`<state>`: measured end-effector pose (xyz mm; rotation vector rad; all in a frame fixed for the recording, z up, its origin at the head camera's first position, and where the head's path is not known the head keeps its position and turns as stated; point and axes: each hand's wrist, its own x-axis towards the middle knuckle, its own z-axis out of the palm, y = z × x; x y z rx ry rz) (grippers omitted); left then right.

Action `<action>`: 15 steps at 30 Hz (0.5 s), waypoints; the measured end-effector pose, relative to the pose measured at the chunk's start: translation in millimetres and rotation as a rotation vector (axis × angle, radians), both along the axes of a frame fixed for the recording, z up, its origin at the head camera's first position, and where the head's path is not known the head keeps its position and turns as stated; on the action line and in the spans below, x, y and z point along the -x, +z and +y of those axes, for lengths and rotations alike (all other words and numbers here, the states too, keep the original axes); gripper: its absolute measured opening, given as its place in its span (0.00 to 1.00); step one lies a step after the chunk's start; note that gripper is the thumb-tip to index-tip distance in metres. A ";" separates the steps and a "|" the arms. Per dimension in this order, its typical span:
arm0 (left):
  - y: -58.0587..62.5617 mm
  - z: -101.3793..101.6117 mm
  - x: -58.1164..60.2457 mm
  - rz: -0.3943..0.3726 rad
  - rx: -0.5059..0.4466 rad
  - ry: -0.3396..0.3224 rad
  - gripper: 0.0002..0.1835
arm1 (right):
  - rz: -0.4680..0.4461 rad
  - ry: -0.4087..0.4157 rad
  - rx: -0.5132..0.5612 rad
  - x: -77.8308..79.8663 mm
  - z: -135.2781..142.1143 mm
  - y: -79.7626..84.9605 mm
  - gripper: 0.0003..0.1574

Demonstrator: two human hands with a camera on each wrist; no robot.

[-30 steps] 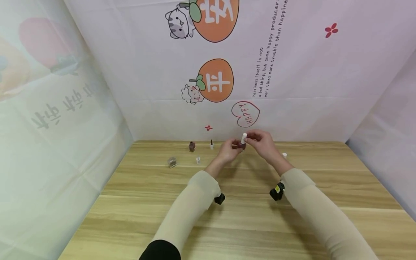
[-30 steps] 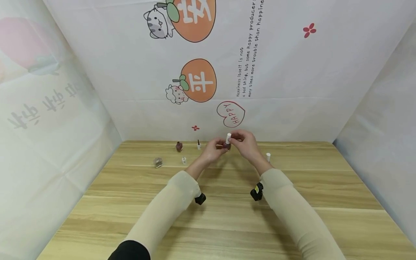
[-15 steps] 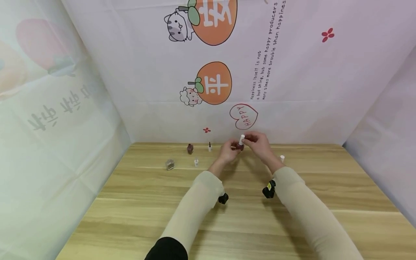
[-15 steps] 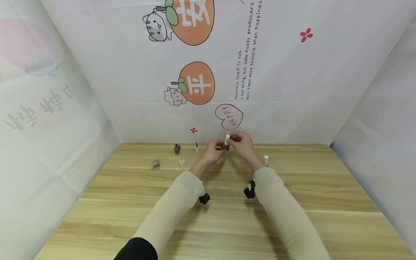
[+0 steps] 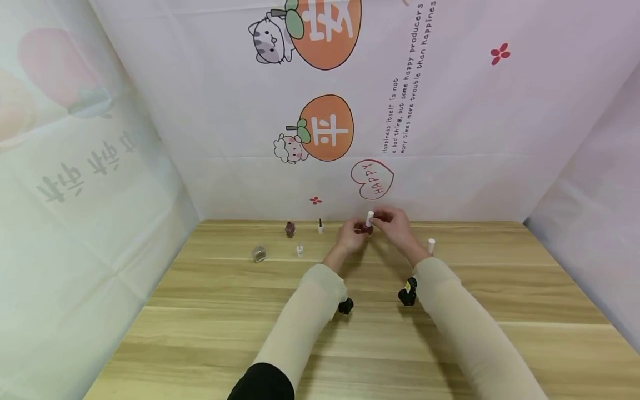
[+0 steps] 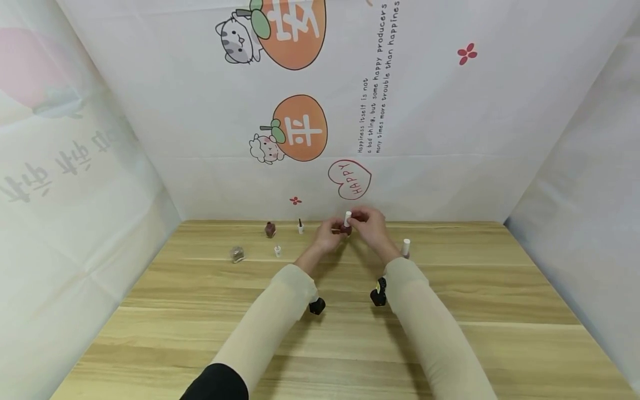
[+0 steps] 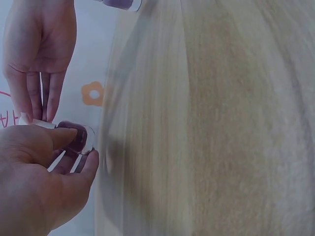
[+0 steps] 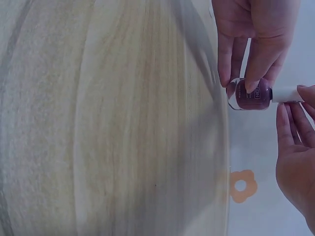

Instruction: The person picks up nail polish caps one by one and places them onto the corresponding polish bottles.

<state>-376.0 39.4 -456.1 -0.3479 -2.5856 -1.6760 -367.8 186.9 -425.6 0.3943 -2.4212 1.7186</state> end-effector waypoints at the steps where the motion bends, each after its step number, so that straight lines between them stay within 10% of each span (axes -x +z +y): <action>1: -0.3 0.3 -0.1 -0.002 0.003 0.001 0.10 | 0.001 0.000 -0.003 0.4 0.0 -0.7 0.16; 15: -6.7 2.0 3.4 -0.010 0.015 0.007 0.11 | 0.029 -0.036 -0.046 1.6 -0.1 -7.0 0.15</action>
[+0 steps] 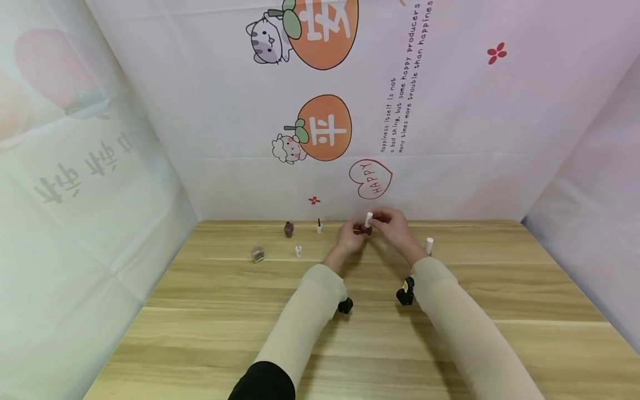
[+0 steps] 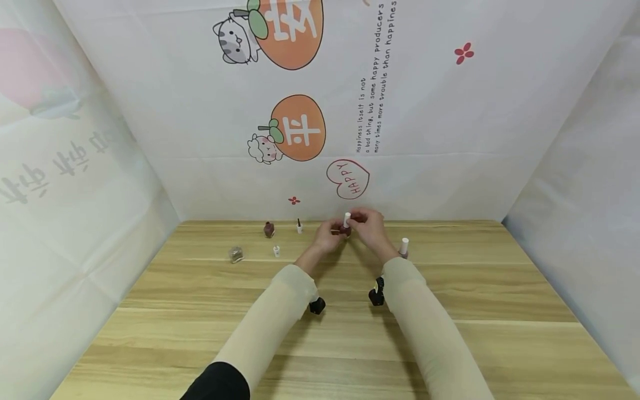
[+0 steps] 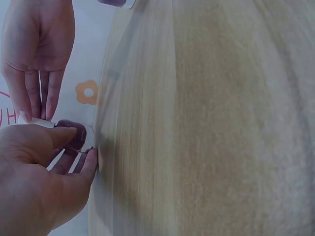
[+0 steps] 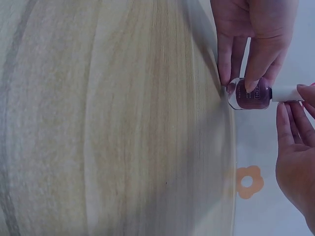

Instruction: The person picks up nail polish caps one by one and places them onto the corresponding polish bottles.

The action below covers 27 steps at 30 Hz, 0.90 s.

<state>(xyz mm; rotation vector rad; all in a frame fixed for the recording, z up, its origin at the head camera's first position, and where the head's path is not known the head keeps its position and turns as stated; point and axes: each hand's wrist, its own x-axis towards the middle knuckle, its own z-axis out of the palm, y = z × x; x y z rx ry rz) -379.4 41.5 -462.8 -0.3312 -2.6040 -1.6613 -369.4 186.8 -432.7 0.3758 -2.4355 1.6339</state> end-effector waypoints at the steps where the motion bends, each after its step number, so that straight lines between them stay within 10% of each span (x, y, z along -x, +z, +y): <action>1: -0.4 0.2 0.5 0.001 0.001 -0.003 0.11 | 0.000 -0.001 0.002 -0.4 0.2 0.2 0.15; 27: -7.6 -7.7 6.4 0.036 0.042 -0.102 0.12 | -0.020 0.030 -0.019 -3.2 5.4 -1.6 0.14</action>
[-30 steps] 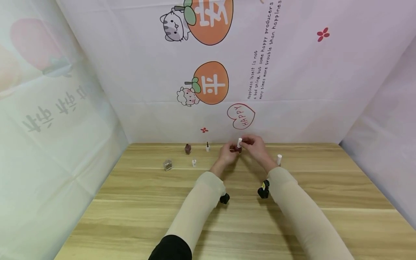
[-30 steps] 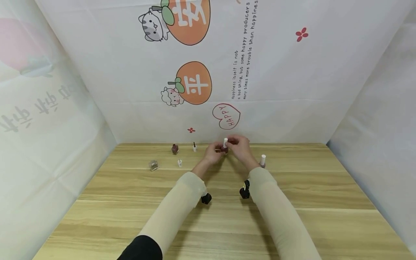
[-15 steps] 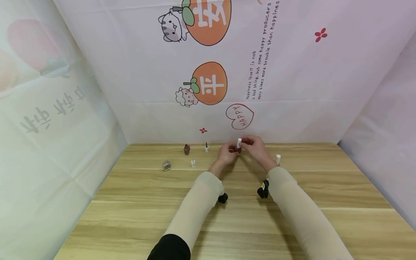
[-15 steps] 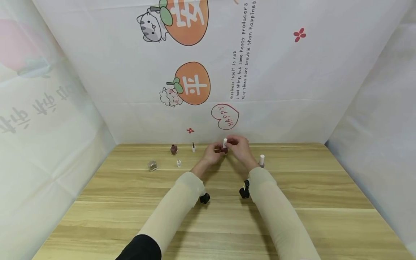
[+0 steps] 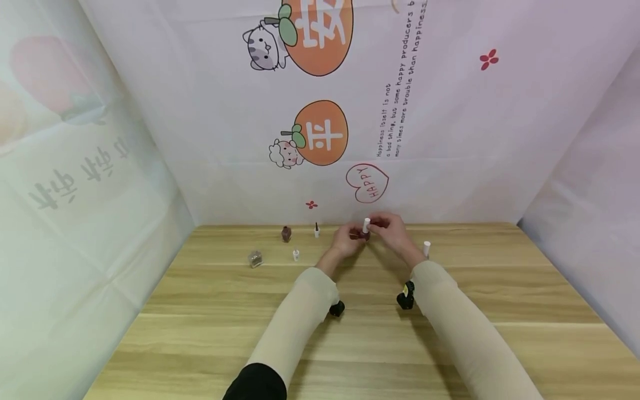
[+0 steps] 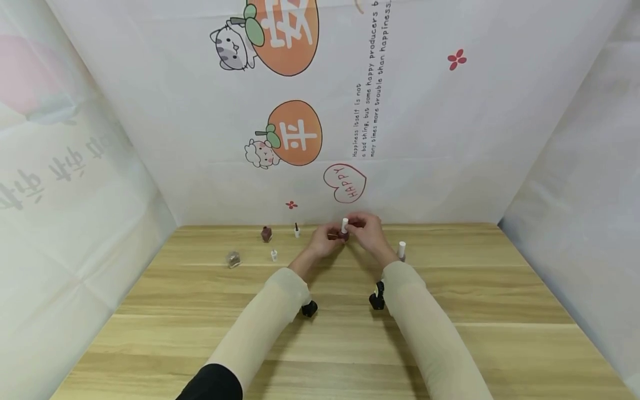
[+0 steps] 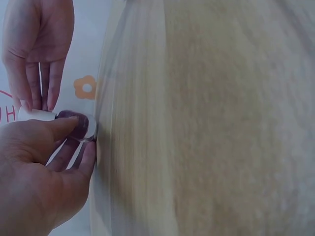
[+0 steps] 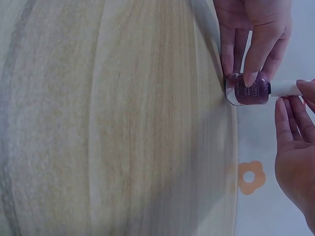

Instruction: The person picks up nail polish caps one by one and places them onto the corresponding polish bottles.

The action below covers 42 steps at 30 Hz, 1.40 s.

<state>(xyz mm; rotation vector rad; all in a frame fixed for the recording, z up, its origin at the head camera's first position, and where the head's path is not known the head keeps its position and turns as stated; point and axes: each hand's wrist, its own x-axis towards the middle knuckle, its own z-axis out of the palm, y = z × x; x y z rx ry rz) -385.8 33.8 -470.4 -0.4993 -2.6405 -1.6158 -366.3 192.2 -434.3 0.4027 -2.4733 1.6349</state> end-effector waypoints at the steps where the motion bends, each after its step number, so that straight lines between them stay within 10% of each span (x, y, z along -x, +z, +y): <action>1: -1.4 -0.7 -1.1 -0.001 0.000 -0.004 0.11 | -0.005 0.002 0.001 -1.1 -0.1 -1.4 0.14; 20: -10.8 -11.2 -7.8 -0.014 -0.025 -0.093 0.12 | -0.058 -0.004 0.002 -7.0 -3.6 -13.4 0.15; 30: 5.4 -17.4 -12.2 -0.087 0.026 -0.110 0.24 | -0.023 -0.070 -0.145 -16.2 -0.6 4.3 0.22; 42: 27.6 -33.5 -28.1 -0.006 0.148 -0.154 0.29 | 0.019 -0.074 -0.278 -30.5 7.4 18.5 0.28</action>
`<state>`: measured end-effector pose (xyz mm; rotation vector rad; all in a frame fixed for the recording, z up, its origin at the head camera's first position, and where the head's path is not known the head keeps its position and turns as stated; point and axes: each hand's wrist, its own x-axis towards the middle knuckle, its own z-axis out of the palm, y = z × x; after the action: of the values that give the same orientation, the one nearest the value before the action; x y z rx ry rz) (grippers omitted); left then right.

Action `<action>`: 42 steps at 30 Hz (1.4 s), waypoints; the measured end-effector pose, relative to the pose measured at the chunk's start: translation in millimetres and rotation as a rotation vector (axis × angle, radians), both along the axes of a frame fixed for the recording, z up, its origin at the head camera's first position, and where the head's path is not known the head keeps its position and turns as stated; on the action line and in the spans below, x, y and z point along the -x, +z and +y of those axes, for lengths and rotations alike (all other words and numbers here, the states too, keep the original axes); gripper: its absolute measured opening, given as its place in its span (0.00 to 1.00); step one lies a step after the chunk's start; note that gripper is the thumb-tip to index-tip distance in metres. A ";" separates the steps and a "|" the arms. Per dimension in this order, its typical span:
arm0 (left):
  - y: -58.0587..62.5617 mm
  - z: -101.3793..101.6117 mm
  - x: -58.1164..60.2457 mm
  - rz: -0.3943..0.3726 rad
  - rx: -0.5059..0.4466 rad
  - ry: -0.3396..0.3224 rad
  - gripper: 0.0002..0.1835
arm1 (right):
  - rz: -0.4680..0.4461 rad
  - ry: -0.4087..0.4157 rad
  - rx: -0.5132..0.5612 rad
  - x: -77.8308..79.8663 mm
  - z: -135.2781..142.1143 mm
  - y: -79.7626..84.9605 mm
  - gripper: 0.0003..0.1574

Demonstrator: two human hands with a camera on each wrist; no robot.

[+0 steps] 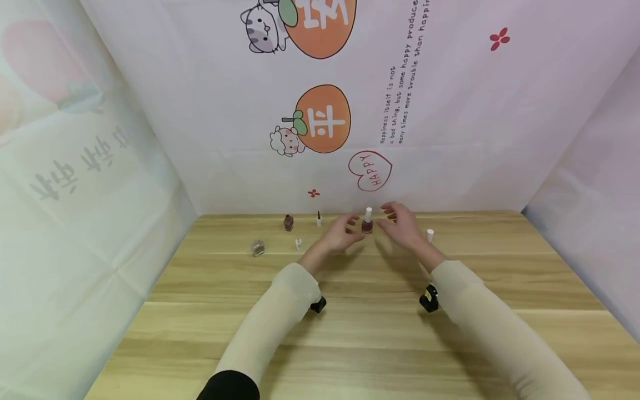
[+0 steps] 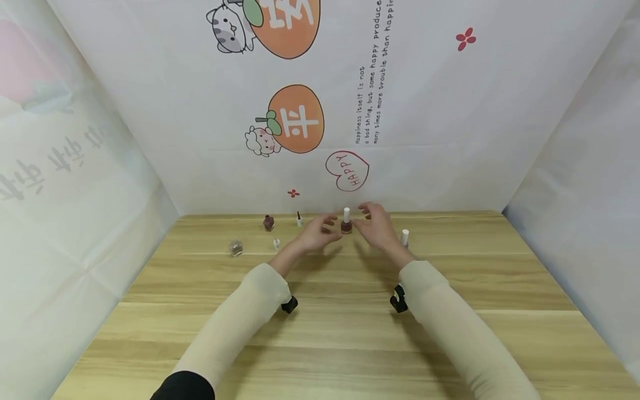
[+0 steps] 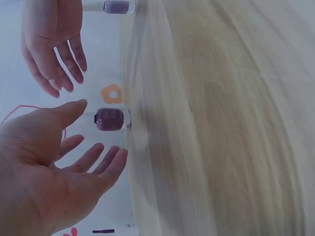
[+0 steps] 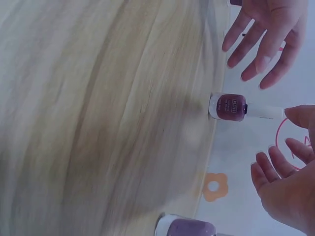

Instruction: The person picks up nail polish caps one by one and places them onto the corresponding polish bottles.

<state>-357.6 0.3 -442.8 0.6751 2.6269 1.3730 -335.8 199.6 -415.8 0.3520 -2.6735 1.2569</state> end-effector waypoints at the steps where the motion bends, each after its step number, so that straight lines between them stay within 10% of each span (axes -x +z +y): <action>1: 2.4 -2.1 -2.3 0.006 0.002 -0.003 0.29 | 0.000 0.009 -0.002 -1.1 0.3 0.7 0.28; 13: 22.7 -22.0 -27.1 0.030 0.064 -0.056 0.29 | 0.046 0.131 -0.081 -20.3 4.7 7.5 0.30; 42: 8.9 -71.8 -90.7 0.143 0.112 -0.142 0.24 | 0.046 0.278 -0.090 -68.2 -5.1 3.0 0.29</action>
<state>-267.0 -71.5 -433.9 0.9559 2.6780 1.1704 -267.6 194.5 -412.8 0.7787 -2.7166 1.1807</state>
